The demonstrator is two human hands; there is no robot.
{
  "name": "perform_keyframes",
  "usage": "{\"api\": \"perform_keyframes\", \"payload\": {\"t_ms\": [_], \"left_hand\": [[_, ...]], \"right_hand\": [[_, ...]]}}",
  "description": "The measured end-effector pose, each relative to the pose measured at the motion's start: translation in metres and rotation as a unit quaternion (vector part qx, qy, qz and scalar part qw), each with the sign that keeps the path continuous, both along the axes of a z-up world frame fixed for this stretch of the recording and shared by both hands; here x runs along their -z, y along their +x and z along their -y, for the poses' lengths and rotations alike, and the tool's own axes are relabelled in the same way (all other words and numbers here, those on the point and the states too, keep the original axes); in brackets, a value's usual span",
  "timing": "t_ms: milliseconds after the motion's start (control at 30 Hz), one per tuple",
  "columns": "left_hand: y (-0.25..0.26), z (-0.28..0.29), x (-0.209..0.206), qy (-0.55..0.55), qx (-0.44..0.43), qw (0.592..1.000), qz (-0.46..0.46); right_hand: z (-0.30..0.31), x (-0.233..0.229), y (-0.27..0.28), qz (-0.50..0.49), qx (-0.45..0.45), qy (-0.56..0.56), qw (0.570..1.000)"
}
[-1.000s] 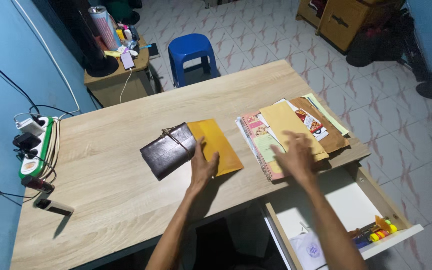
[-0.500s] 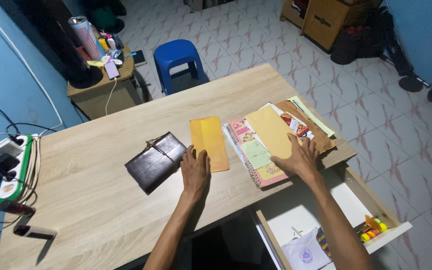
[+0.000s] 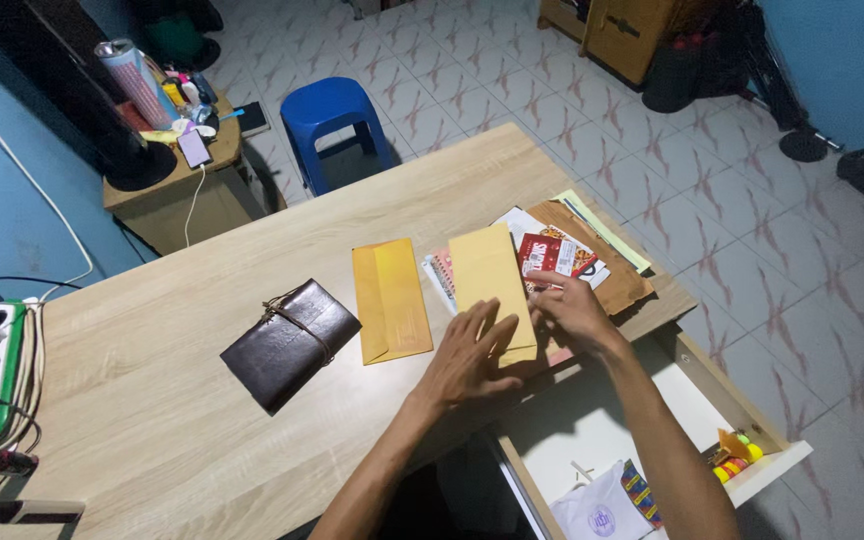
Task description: The person organizes a cluttered desk by placing various items into a drawer. They handle a laptop, a tablet, a power bank, glasses, a wallet, and several stationery items, moving them from the desk surface into the open drawer. The person also opens a wallet to remove papers before placing it inside.
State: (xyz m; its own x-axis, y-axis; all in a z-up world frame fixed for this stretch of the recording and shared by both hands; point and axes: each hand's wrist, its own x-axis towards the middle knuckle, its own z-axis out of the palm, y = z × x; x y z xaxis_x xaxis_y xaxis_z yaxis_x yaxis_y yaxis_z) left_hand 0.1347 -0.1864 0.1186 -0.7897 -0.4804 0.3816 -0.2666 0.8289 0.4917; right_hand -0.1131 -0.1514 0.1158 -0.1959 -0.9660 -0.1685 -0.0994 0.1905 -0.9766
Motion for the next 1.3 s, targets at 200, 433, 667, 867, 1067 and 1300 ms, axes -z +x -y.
{"api": "perform_keyframes", "payload": {"t_ms": [200,433,667,867,1067,1300], "left_hand": [[0.002,0.023,0.029,-0.1,-0.089,0.991,-0.022],[0.066,0.043,0.017,-0.231,-0.157,0.96,0.001],[0.101,0.023,-0.005,-0.076,-0.206,0.974,0.061],[0.122,0.014,-0.022,0.018,-0.18,0.983,0.03],[0.124,0.031,0.014,0.022,-0.177,0.983,0.037],[0.084,0.029,0.023,0.327,-0.171,0.927,-0.065]], "right_hand": [[0.027,-0.004,-0.042,-0.322,0.117,0.011,0.94],[0.083,0.023,-0.077,-0.414,0.074,0.219,0.88],[0.102,0.052,-0.102,-0.476,0.059,0.188,0.857],[0.064,0.017,-0.081,-0.178,0.053,0.099,0.978],[0.037,-0.006,-0.055,0.075,0.074,0.04,0.994],[0.034,0.007,-0.015,0.144,0.036,0.024,0.989]]}}
